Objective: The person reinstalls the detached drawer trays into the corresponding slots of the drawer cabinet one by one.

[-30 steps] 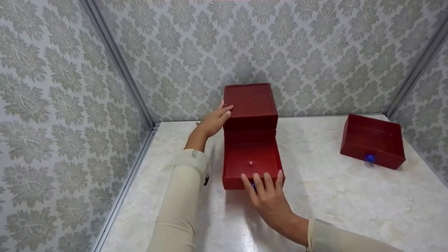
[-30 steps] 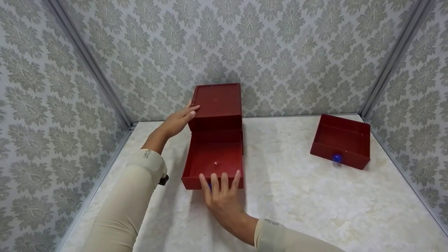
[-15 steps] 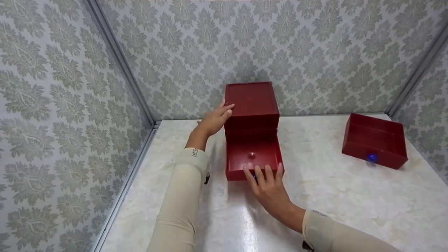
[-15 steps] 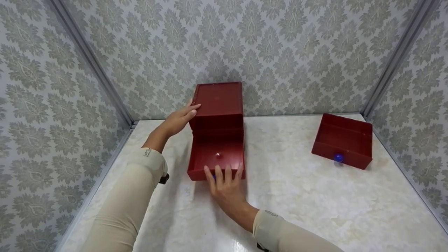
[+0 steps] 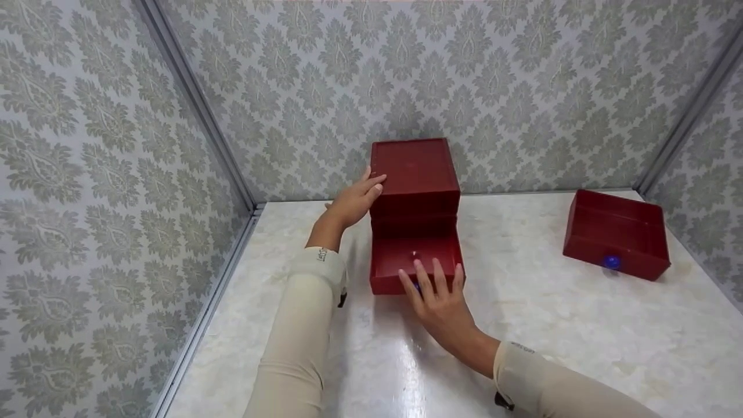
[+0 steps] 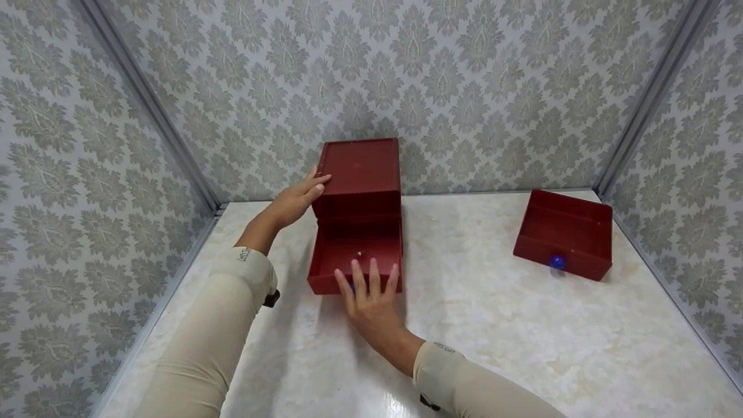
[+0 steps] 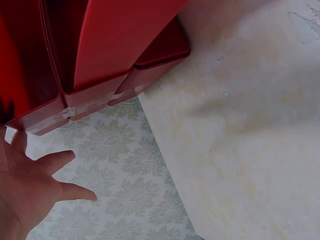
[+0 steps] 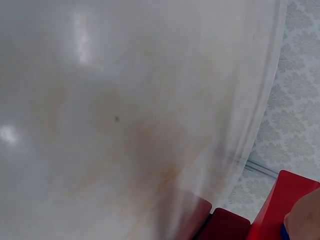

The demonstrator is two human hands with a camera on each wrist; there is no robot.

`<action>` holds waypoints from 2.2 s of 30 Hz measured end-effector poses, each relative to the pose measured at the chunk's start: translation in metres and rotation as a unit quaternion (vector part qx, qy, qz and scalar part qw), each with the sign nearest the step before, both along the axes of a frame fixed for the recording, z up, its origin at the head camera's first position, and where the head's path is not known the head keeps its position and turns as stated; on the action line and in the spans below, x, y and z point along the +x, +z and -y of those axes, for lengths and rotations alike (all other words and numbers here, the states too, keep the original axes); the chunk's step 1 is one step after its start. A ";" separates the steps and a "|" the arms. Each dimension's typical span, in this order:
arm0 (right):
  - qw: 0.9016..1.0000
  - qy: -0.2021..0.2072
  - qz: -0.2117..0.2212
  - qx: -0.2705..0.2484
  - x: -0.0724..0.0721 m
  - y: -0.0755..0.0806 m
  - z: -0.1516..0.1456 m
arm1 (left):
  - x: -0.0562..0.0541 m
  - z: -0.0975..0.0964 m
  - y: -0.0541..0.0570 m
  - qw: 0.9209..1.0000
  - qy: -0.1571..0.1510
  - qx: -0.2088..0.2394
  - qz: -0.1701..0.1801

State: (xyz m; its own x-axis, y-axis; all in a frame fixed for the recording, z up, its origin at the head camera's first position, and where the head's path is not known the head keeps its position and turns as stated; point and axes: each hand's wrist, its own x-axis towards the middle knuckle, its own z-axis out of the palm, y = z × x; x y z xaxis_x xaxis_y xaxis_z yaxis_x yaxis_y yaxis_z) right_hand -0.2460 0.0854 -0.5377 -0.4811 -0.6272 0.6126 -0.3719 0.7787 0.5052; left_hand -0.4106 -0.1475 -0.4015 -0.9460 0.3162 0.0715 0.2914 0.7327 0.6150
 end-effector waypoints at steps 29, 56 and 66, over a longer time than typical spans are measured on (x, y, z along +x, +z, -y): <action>0.999 -0.022 -0.023 -0.010 -0.036 0.003 0.007 | 0.002 -0.001 -0.001 1.000 0.008 -0.005 0.006; 0.996 -0.006 0.046 -0.075 -0.086 -0.012 -0.003 | 0.000 -0.001 0.001 1.000 0.006 0.002 0.002; 0.956 -0.040 0.268 -0.107 -0.093 -0.036 -0.024 | 0.000 0.001 0.001 1.000 -0.001 0.001 0.010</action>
State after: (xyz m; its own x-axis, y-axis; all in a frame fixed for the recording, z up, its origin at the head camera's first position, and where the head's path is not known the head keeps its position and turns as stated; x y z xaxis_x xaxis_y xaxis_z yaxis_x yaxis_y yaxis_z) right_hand -0.3386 0.1093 -0.5738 -0.8038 -0.4623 0.3743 -0.4673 0.8801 0.0834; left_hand -0.4110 -0.1481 -0.4004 -0.9464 0.3187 0.0535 0.2814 0.7314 0.6212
